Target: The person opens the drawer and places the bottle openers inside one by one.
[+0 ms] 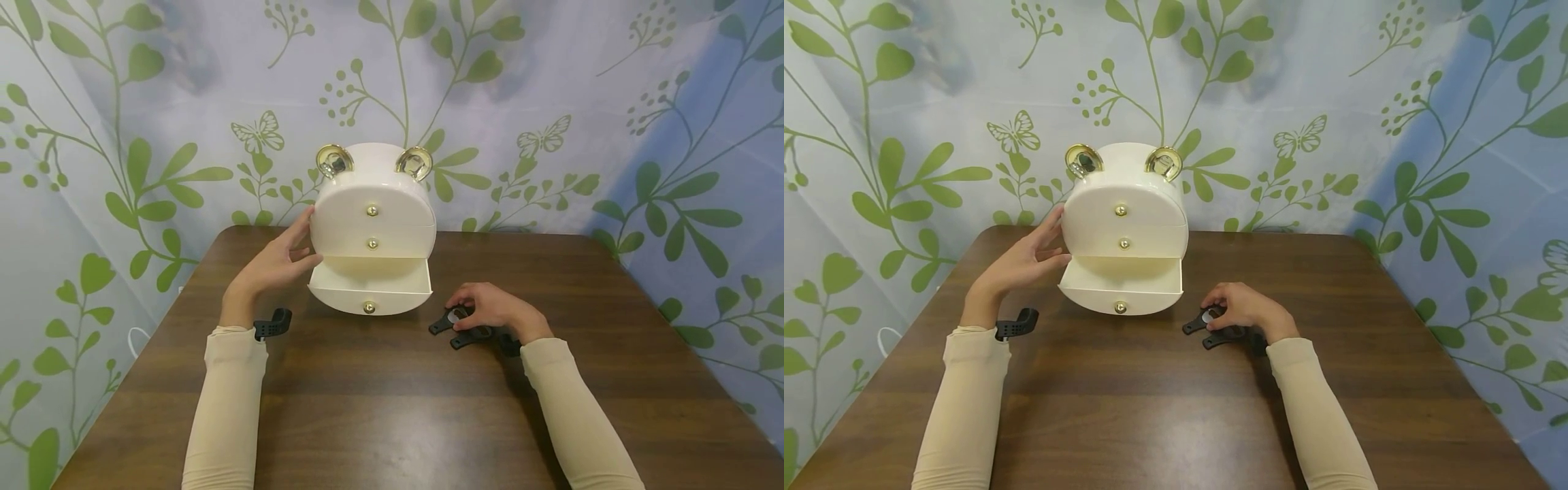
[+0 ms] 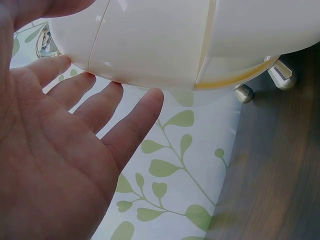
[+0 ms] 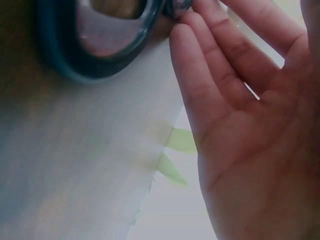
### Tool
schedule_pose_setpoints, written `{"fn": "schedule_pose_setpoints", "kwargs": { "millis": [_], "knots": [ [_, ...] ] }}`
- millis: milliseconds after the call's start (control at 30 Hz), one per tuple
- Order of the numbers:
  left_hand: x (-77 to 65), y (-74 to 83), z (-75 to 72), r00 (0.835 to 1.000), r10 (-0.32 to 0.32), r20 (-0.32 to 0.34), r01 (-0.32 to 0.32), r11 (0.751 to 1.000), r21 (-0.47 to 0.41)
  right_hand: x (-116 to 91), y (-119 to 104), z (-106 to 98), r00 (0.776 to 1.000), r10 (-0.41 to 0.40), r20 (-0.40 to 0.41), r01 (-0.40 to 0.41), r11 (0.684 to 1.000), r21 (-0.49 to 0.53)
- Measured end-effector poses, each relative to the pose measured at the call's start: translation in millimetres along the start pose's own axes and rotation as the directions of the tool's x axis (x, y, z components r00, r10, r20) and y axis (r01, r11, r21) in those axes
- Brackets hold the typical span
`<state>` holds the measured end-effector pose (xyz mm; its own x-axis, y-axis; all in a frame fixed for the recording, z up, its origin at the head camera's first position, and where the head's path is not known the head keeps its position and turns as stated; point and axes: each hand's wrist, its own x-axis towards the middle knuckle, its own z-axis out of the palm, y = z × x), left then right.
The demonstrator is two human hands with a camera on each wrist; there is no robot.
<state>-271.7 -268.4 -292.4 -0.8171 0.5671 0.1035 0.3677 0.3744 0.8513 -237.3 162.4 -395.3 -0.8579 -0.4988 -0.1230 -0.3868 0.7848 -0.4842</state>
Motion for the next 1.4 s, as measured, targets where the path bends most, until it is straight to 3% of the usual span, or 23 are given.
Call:
{"fn": "schedule_pose_setpoints", "kwargs": {
  "millis": [367, 500, 867, 1167, 1400],
  "knots": [
    [-0.7, -1.6, 1.2, 1.000, 0.004, -0.008, -0.004, 1.000, -0.010, 6.7, -10.8, 4.3, 1.000, 0.015, -0.022, -0.017, 0.991, -0.135],
    [-1.2, -1.3, 1.5, 1.000, 0.005, -0.003, -0.005, 1.000, -0.016, 8.2, -11.0, 6.1, 0.999, 0.040, -0.021, -0.042, 0.990, -0.133],
    [-0.8, -0.4, 0.6, 1.000, 0.020, -0.001, -0.020, 1.000, 0.002, 13.6, -10.6, 13.5, 0.998, 0.004, -0.063, -0.009, 0.997, -0.080],
    [-0.5, -0.6, 0.8, 1.000, 0.007, -0.005, -0.007, 1.000, 0.003, 16.3, -17.5, 13.7, 0.995, 0.039, -0.091, -0.054, 0.982, -0.180],
    [1.3, -1.8, 1.8, 1.000, 0.019, -0.005, -0.019, 1.000, 0.019, 13.7, -12.9, 12.3, 0.994, 0.044, -0.104, -0.062, 0.982, -0.179]
  ]
}}
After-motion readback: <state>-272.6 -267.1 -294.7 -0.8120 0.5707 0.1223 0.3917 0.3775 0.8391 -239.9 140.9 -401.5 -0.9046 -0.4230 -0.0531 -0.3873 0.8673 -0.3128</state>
